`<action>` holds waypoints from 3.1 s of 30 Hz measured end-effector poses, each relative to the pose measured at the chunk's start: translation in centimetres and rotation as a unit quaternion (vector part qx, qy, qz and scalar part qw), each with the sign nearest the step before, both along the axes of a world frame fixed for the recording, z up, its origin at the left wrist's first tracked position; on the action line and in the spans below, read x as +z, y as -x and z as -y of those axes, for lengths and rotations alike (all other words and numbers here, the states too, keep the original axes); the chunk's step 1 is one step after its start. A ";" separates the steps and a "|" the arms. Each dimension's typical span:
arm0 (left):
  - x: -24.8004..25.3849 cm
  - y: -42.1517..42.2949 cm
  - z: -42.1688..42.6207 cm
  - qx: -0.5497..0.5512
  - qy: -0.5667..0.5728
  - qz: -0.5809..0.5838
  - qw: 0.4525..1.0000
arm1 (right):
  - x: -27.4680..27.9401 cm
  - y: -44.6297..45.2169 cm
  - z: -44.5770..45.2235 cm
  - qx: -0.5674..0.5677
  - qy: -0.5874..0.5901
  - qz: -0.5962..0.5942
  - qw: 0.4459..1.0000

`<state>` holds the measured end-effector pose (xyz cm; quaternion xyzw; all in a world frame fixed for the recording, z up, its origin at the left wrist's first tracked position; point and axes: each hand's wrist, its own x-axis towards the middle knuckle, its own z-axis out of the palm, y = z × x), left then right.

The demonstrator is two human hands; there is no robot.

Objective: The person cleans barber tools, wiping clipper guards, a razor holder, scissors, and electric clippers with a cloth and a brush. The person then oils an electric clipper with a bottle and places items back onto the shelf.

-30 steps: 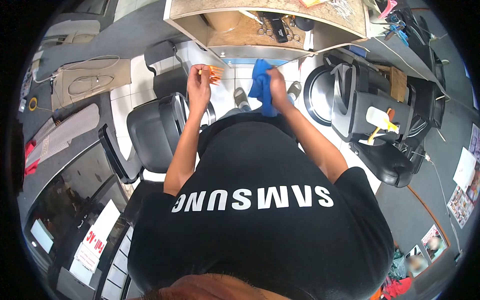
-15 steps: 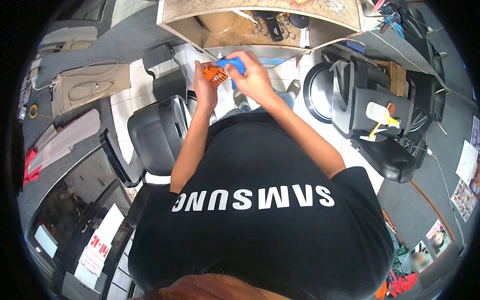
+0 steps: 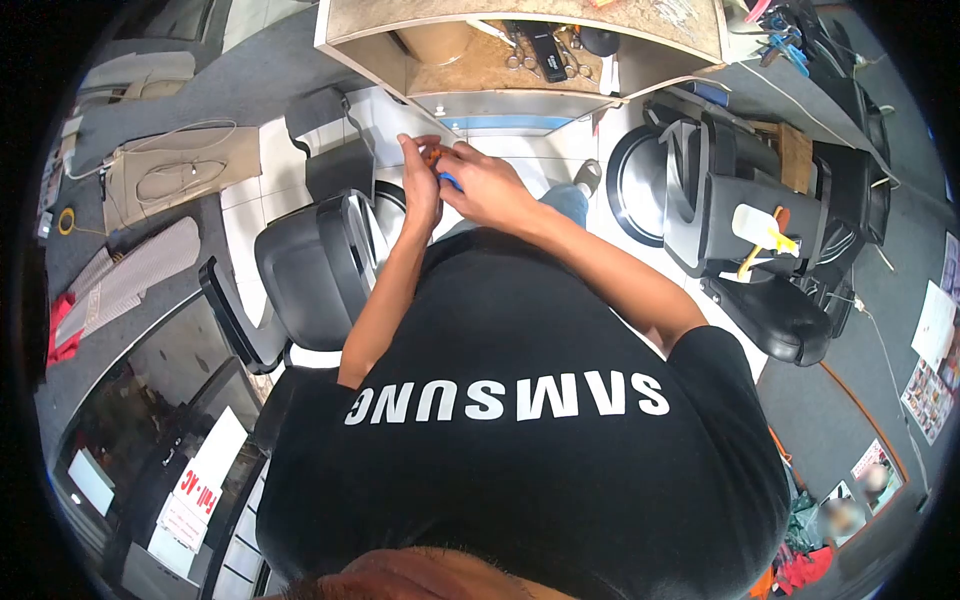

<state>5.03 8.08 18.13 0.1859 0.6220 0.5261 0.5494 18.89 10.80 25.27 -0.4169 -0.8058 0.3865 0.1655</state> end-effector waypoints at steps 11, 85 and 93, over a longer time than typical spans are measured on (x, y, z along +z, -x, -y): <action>1.1 0.1 0.0 -0.048 -0.001 0.042 0.998 | 0.7 -1.2 0.3 0.003 -0.029 -0.016 0.999; 0.1 0.8 1.6 0.007 -0.137 0.481 0.866 | 2.3 0.7 3.2 0.042 -0.069 -0.138 0.987; 4.6 0.5 0.6 0.069 -0.022 0.475 0.877 | 3.8 1.6 1.5 -0.100 -0.050 -0.085 0.990</action>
